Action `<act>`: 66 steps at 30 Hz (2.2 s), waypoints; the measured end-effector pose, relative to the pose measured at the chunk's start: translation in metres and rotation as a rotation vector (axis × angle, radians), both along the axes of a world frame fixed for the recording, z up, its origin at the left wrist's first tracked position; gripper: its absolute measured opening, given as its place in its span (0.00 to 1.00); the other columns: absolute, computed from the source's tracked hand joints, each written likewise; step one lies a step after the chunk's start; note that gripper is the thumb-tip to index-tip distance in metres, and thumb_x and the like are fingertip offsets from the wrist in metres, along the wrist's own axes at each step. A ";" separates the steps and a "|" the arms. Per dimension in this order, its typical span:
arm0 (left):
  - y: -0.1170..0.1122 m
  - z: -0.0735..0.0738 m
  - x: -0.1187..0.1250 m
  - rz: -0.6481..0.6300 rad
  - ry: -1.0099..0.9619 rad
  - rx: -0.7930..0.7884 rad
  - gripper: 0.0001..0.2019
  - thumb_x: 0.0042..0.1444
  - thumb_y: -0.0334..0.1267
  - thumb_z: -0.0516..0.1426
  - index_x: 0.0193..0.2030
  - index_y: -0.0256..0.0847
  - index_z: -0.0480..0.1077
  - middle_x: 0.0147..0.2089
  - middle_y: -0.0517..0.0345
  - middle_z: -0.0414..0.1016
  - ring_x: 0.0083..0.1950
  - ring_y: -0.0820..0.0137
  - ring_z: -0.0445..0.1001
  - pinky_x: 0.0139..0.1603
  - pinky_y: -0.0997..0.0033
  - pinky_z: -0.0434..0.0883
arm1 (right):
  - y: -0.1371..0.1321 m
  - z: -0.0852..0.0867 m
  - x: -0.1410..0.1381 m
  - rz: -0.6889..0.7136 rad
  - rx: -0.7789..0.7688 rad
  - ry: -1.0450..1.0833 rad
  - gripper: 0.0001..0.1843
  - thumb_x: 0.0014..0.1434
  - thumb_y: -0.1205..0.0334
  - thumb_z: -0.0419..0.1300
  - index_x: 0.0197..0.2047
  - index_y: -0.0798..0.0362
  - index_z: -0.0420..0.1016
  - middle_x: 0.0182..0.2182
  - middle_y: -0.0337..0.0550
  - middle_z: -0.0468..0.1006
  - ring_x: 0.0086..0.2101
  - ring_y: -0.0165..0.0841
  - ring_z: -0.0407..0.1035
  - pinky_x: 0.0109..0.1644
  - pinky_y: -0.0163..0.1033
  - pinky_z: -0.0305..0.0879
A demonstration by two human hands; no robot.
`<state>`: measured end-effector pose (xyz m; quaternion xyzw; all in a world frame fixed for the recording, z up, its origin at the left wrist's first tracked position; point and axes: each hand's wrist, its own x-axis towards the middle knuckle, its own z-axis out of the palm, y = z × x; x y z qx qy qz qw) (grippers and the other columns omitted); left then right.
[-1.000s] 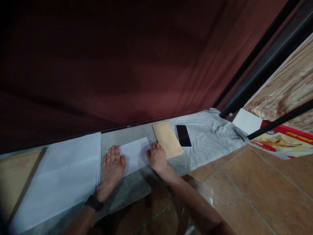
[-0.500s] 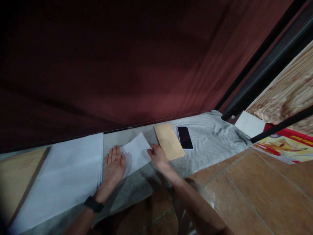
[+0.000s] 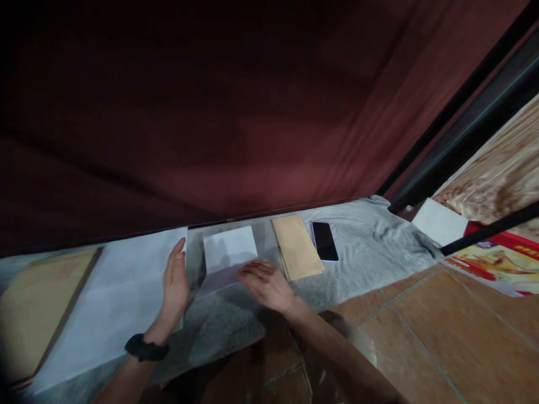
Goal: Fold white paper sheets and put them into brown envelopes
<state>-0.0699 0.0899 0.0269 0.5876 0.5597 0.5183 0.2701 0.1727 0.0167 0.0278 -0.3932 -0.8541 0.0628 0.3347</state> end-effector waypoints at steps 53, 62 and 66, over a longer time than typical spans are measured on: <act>-0.080 -0.036 0.007 -0.790 0.991 0.163 0.40 0.67 0.57 0.49 0.77 0.41 0.39 0.78 0.45 0.47 0.78 0.59 0.48 0.76 0.49 0.53 | -0.033 -0.033 0.018 0.114 -0.378 -0.251 0.38 0.63 0.62 0.61 0.74 0.53 0.55 0.71 0.53 0.57 0.70 0.39 0.50 0.75 0.53 0.46; -0.091 -0.045 0.015 -0.671 1.069 0.236 0.37 0.67 0.57 0.49 0.75 0.37 0.49 0.77 0.40 0.49 0.77 0.55 0.49 0.75 0.44 0.54 | -0.026 -0.030 0.006 -0.013 -0.349 -0.199 0.28 0.76 0.53 0.43 0.74 0.55 0.54 0.72 0.47 0.55 0.71 0.34 0.47 0.76 0.48 0.42; -0.093 -0.047 0.019 -0.649 1.065 0.229 0.34 0.67 0.56 0.49 0.72 0.36 0.55 0.76 0.39 0.52 0.77 0.54 0.52 0.74 0.43 0.56 | -0.015 -0.043 -0.015 -0.119 -0.293 -0.257 0.29 0.76 0.51 0.44 0.73 0.54 0.55 0.73 0.47 0.53 0.71 0.36 0.46 0.76 0.49 0.43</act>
